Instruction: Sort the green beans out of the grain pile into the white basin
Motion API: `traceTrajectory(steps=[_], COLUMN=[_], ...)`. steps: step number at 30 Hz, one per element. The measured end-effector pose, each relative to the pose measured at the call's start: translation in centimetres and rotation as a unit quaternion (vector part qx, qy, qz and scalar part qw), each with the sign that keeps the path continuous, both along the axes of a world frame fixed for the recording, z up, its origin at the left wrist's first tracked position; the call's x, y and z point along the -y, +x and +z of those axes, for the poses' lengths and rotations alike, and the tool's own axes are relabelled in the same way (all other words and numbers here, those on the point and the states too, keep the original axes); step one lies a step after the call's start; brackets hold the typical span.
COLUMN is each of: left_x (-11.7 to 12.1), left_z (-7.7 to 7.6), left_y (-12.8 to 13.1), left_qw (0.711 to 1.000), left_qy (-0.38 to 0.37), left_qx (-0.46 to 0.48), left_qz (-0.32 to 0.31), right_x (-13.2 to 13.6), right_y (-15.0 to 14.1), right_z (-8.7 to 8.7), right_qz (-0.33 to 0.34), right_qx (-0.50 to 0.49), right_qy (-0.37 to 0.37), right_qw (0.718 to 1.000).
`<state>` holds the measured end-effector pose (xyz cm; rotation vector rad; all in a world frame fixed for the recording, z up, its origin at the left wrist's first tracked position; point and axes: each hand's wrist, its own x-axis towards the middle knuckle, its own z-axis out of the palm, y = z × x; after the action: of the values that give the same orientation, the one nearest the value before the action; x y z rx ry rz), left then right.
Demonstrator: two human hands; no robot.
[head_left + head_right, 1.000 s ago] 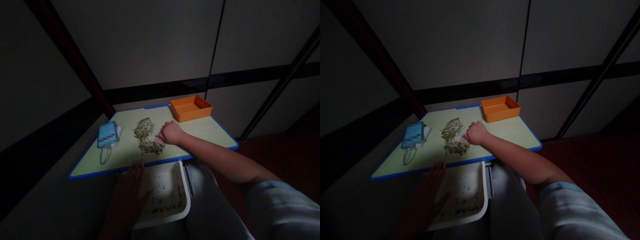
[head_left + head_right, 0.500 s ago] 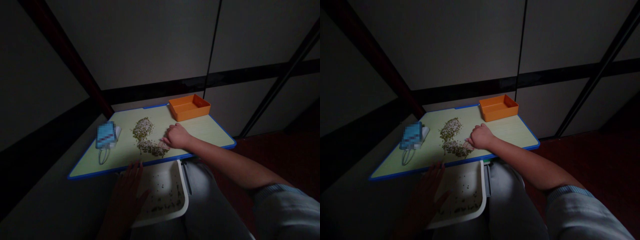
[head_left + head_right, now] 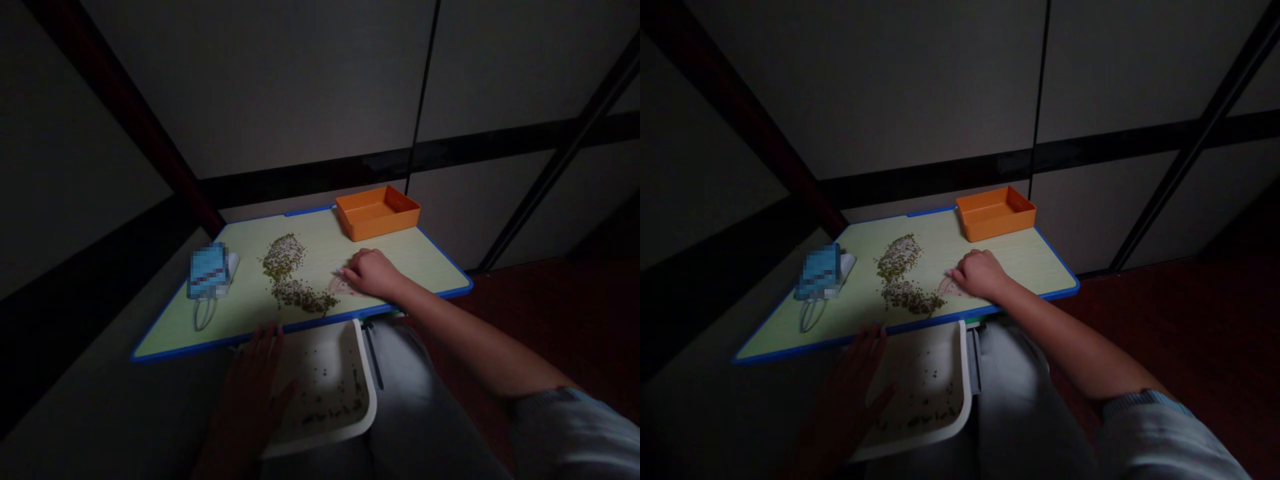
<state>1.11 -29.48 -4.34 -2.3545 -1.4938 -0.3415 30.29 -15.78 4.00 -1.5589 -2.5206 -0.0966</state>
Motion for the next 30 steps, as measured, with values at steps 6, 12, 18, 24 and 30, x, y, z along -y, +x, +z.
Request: traceTrajectory(steps=[6, 12, 18, 24, 30], left_x=[0.0, 0.0, 0.1, 0.0, 0.0], left_z=[-0.1, 0.0, 0.1, 0.1, 0.1], left_y=[-0.1, 0.1, 0.1, 0.1, 0.1], left_qw=[1.0, 1.0, 1.0, 1.0, 1.0], left_qy=[0.0, 0.005, 0.006, 0.009, 0.003], left_qx=[0.0, -0.001, -0.019, -0.013, -0.009], left_qz=[-0.002, 0.001, 0.003, -0.001, 0.003], right_x=[0.9, 2.2, 3.2, 3.5, 3.5], right_y=[1.8, 2.5, 1.9, 1.5, 1.2], right_z=[0.0, 0.0, -0.1, -0.3, -0.4], right_qz=[-0.025, -0.034, -0.032, -0.021, -0.036], right_qx=[-0.026, -0.08, -0.104, -0.127, -0.123], right_qy=[0.003, -0.004, -0.012, -0.022, -0.016], right_qw=[0.999, 0.996, 0.994, 0.991, 0.992])
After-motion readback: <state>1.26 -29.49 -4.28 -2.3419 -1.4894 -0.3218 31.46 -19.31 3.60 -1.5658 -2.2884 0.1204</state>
